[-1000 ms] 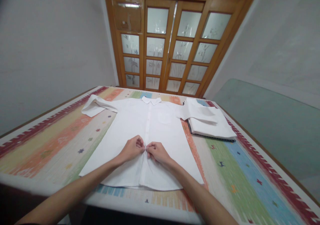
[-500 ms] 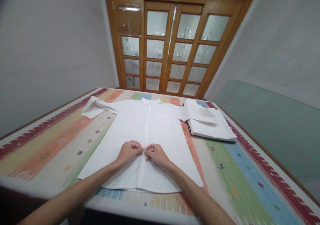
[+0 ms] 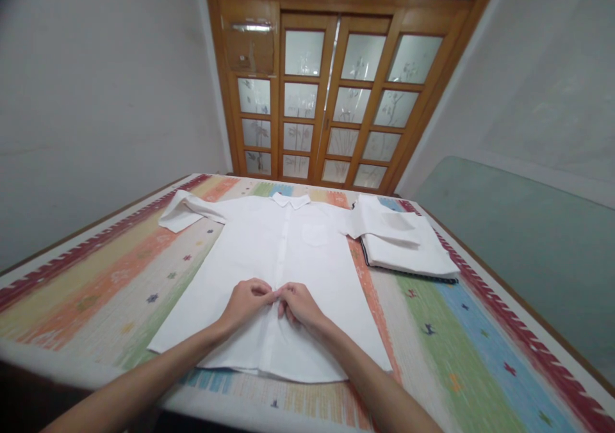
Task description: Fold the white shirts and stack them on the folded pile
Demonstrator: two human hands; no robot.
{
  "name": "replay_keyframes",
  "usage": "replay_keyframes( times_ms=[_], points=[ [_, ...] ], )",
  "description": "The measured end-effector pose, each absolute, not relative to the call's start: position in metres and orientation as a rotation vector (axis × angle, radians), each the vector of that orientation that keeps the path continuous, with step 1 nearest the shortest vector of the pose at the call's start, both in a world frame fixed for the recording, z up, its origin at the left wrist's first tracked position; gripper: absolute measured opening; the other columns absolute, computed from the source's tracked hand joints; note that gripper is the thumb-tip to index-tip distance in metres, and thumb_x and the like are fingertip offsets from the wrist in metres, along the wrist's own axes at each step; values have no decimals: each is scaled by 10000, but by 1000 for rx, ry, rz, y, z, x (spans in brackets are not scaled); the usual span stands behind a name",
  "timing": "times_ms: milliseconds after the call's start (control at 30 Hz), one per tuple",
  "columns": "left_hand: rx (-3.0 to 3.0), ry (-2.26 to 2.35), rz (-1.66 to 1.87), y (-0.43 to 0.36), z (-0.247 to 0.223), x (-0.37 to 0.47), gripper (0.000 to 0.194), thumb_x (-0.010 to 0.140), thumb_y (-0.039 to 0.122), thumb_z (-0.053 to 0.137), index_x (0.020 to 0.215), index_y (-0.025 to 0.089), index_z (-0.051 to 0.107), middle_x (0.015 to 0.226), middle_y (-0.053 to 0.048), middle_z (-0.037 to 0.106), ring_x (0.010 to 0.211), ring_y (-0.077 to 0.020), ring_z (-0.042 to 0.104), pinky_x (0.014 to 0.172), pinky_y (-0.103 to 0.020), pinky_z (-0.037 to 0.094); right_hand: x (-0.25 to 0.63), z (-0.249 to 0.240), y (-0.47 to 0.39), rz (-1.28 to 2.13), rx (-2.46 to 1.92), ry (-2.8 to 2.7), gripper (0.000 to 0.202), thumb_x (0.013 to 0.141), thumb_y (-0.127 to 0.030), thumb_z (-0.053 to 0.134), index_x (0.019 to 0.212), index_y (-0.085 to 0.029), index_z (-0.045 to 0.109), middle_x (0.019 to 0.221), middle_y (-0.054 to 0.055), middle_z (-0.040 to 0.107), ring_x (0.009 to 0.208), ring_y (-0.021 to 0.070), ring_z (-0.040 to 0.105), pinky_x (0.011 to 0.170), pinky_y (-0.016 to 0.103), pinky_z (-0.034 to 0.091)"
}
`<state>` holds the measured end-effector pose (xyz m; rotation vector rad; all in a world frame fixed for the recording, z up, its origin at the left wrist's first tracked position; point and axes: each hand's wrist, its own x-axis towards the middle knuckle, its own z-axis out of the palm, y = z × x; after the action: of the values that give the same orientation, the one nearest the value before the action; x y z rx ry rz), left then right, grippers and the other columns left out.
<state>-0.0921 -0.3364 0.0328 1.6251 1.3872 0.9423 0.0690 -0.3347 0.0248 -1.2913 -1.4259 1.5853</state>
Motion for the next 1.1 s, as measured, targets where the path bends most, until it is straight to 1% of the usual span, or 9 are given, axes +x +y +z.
replay_keyframes(
  times_ms=[100, 233, 333, 433, 500, 767, 900, 1100],
  points=[
    [1652, 1407, 938, -334, 33, -90, 275, 693, 421, 693, 612, 157, 690, 727, -51, 704, 686, -182, 658, 644, -254, 492, 70, 25, -335, 1604, -1295, -1412, 242, 706, -282, 396, 828, -148, 556, 459, -39, 584, 256, 61, 330, 283, 172, 177],
    [1758, 1421, 903, -331, 39, -90, 231, 699, 353, 675, 574, 159, 678, 733, -53, 690, 697, -173, 646, 656, -255, 478, 70, 24, -336, 1601, -1299, -1408, 297, 690, -259, 372, 878, -139, 567, 446, -43, 577, 252, 65, 325, 280, 170, 171],
    [1828, 1399, 831, -327, 42, -92, 190, 684, 283, 655, 540, 160, 673, 733, -47, 674, 703, -164, 631, 640, -246, 462, 70, 23, -337, 1561, -1300, -1423, 281, 689, -270, 390, 869, -141, 563, 450, -48, 573, 255, 61, 322, 278, 169, 173],
    [1825, 1386, 791, -324, 41, -94, 134, 639, 181, 630, 509, 159, 657, 706, -29, 660, 709, -152, 622, 647, -232, 456, 70, 21, -337, 1531, -1300, -1458, 238, 686, -289, 429, 834, -149, 552, 456, -53, 573, 261, 56, 333, 277, 166, 201],
    [1823, 1380, 791, -324, 40, -94, 132, 624, 146, 615, 498, 160, 650, 709, -22, 657, 721, -148, 621, 658, -226, 458, 70, 21, -338, 1516, -1293, -1479, 217, 685, -290, 445, 819, -152, 546, 460, -55, 574, 262, 55, 348, 278, 164, 218],
    [1841, 1375, 858, -329, 39, -92, 144, 638, 89, 603, 538, 160, 678, 765, -24, 654, 730, -130, 617, 689, -222, 468, 69, 21, -343, 1348, -1347, -1507, 184, 661, -246, 470, 788, -154, 564, 490, -55, 583, 260, 76, 427, 256, 170, 265],
    [1856, 1381, 857, -330, 40, -91, 144, 645, 86, 605, 544, 157, 679, 781, -27, 646, 704, -119, 605, 677, -219, 470, 68, 21, -345, 1417, -1329, -1499, 174, 692, -276, 493, 792, -149, 558, 477, -45, 585, 254, 78, 420, 255, 169, 238],
    [1878, 1364, 848, -331, 44, -93, 133, 666, 126, 618, 556, 162, 685, 761, -29, 648, 724, -133, 612, 691, -229, 465, 69, 20, -341, 1515, -1322, -1461, 187, 712, -331, 500, 790, -162, 525, 444, -69, 551, 242, 64, 382, 254, 160, 195]
  ],
)
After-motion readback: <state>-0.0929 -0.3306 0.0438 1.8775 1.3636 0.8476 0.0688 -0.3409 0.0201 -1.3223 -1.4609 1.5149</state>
